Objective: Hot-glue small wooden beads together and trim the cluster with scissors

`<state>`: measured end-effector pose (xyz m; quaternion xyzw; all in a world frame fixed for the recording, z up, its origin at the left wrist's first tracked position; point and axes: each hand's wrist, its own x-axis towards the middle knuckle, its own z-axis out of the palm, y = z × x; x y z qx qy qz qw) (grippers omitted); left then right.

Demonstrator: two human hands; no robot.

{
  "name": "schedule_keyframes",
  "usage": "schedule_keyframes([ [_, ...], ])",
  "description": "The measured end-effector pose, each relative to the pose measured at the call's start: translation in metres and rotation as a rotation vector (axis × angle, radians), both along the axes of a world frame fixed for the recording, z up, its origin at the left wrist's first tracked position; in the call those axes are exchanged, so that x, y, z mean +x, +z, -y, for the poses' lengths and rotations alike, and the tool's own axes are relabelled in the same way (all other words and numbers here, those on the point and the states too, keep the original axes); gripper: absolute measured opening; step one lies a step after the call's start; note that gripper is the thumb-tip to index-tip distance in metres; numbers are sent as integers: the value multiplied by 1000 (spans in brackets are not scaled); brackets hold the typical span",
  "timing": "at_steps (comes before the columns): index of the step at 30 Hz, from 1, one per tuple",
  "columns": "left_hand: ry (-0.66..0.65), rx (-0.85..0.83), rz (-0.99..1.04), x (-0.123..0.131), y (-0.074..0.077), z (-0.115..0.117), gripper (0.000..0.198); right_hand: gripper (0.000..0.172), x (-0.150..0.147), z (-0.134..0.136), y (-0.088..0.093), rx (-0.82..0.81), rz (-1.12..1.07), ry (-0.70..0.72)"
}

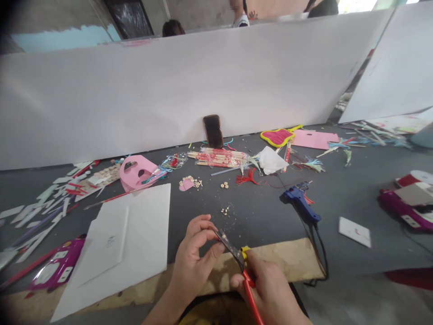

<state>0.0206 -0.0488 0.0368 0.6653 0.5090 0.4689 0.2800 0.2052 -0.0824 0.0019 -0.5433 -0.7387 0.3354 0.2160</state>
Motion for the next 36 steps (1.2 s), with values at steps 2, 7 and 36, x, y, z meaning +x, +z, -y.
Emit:
schedule_keyframes([
  [2,16,30,-16,0,0,1,7,27,1,-2,3,71,66,5],
  [7,4,70,-30,-1,1,0,12,24,1,-5,12,314,122,15],
  [36,-10,9,-18,-2,-1,-5,11,26,4,-10,10,169,168,23],
])
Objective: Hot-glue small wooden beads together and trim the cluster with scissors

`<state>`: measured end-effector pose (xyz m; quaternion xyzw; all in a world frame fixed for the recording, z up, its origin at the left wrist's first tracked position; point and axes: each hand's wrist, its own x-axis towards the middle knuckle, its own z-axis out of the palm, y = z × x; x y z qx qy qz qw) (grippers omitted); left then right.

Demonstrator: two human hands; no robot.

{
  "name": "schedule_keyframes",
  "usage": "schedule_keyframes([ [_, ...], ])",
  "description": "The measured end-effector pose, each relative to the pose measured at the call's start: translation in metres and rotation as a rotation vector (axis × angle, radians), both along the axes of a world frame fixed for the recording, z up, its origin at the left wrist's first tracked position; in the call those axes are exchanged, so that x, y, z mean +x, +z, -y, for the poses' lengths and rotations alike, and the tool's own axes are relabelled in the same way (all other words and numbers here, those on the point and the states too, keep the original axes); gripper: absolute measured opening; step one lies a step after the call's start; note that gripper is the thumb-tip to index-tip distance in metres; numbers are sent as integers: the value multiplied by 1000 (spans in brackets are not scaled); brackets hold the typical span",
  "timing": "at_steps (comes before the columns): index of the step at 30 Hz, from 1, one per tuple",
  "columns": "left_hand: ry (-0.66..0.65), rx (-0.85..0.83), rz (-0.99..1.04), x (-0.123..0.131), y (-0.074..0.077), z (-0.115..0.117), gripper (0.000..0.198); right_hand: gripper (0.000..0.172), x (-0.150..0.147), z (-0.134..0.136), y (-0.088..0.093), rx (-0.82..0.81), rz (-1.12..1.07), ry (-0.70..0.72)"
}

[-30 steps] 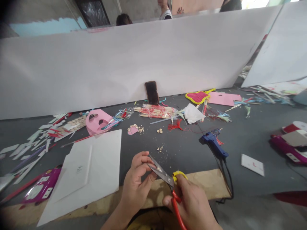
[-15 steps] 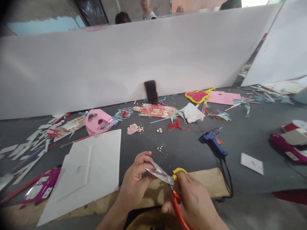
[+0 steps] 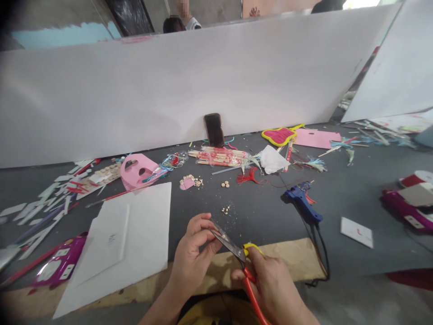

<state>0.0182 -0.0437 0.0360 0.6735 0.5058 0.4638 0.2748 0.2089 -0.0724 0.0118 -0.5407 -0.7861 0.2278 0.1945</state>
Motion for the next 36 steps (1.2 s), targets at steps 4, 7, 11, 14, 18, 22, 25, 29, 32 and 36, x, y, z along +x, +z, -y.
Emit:
schedule_keyframes([
  [4,69,49,-46,3,-3,2,4,25,-1,0,1,-62,-26,-6],
  [7,122,119,-80,4,-3,3,8,23,-4,1,2,-56,-44,12],
  [11,125,192,-114,3,-1,4,13,18,-5,1,2,54,-50,22],
  [14,92,158,-86,2,1,3,15,27,-4,-1,3,127,-68,22],
  [18,34,72,-6,0,3,1,14,33,-2,-2,6,116,-36,15],
  [22,-17,33,45,-2,5,1,14,29,-3,-1,6,58,-24,0],
  [25,-29,18,63,-2,5,1,15,27,-4,0,6,38,-15,4],
  [29,-28,5,51,-3,5,1,15,26,-4,-1,4,38,3,23],
  [32,-24,16,44,-2,5,2,16,26,-5,0,2,21,-9,23],
  [36,5,33,36,1,2,3,14,25,-6,2,0,-19,-43,-4],
])
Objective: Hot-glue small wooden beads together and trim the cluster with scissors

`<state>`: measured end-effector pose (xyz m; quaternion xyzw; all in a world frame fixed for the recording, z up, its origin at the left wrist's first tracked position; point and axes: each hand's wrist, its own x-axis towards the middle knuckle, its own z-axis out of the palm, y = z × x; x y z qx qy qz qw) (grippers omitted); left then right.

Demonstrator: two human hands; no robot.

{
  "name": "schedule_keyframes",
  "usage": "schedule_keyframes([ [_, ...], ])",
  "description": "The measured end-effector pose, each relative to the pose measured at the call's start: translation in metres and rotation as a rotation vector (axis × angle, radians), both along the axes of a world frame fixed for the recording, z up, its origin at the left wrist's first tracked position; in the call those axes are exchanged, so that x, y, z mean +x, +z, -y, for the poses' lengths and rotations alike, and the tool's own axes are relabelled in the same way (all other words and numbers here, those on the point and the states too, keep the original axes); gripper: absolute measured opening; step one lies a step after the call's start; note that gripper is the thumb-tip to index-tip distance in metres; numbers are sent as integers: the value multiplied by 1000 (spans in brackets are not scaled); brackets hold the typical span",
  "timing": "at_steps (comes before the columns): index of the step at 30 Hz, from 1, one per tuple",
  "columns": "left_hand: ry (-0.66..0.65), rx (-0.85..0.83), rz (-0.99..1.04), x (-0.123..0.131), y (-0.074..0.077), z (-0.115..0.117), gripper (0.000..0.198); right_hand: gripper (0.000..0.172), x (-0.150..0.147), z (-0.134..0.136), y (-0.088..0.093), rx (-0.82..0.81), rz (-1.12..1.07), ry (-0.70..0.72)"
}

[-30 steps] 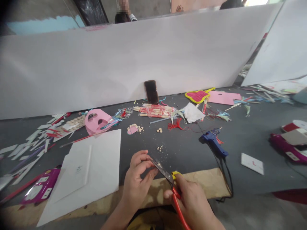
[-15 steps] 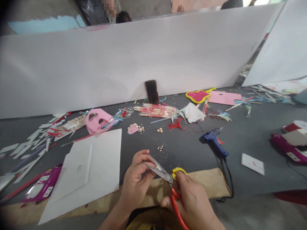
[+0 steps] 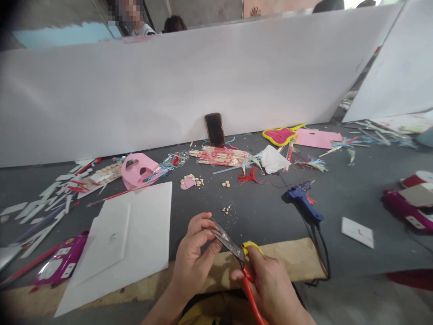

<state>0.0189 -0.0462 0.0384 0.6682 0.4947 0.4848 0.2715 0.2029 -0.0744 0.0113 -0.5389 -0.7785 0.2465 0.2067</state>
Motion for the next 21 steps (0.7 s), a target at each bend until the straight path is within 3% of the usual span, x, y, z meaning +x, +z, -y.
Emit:
schedule_keyframes([
  [5,40,24,-26,2,-3,1,12,23,1,1,1,28,-11,-10],
  [12,-46,30,19,-2,3,-1,15,32,4,-2,6,137,-22,21],
  [21,-105,-56,100,-3,6,-1,16,25,1,0,7,15,33,35],
])
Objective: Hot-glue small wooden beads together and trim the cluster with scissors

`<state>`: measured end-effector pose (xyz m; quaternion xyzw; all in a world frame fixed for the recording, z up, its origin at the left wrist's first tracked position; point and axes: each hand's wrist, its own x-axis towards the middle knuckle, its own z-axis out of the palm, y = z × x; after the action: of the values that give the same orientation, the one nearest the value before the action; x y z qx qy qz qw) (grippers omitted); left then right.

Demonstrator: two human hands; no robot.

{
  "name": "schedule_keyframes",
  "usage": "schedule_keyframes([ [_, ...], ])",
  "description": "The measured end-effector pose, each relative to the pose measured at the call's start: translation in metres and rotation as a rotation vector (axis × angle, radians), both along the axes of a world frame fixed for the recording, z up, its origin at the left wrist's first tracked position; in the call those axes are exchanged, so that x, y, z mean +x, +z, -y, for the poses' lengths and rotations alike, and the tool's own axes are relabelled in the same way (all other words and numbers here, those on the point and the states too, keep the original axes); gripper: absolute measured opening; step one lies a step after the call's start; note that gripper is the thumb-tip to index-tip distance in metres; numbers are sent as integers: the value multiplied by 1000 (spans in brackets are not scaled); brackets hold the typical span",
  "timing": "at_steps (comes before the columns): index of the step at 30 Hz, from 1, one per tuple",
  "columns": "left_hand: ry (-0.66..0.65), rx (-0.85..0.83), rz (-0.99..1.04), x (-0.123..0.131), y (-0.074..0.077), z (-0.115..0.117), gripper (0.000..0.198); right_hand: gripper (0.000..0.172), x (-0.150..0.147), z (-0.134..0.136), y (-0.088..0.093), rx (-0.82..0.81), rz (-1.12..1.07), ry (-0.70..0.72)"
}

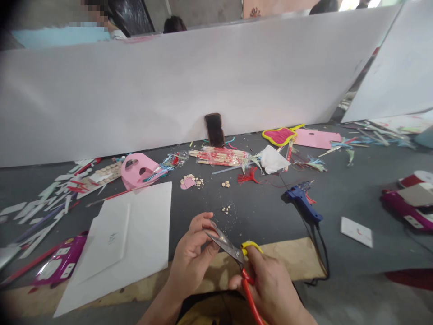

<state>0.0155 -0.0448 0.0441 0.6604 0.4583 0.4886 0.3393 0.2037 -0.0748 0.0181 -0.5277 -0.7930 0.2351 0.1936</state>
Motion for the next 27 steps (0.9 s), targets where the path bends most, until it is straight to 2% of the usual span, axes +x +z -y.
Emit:
schedule_keyframes([
  [4,29,2,-16,2,-3,1,17,22,-1,0,-4,4,-25,7],
  [11,139,60,-106,3,-9,2,9,22,-1,1,-11,142,-15,-38],
  [19,96,115,-99,2,-6,2,14,27,1,-1,-3,223,-47,17],
  [22,77,95,-93,1,-5,2,15,26,0,-1,-3,205,-27,14],
  [27,57,78,-94,2,-3,1,18,16,-1,-1,-4,69,3,3],
])
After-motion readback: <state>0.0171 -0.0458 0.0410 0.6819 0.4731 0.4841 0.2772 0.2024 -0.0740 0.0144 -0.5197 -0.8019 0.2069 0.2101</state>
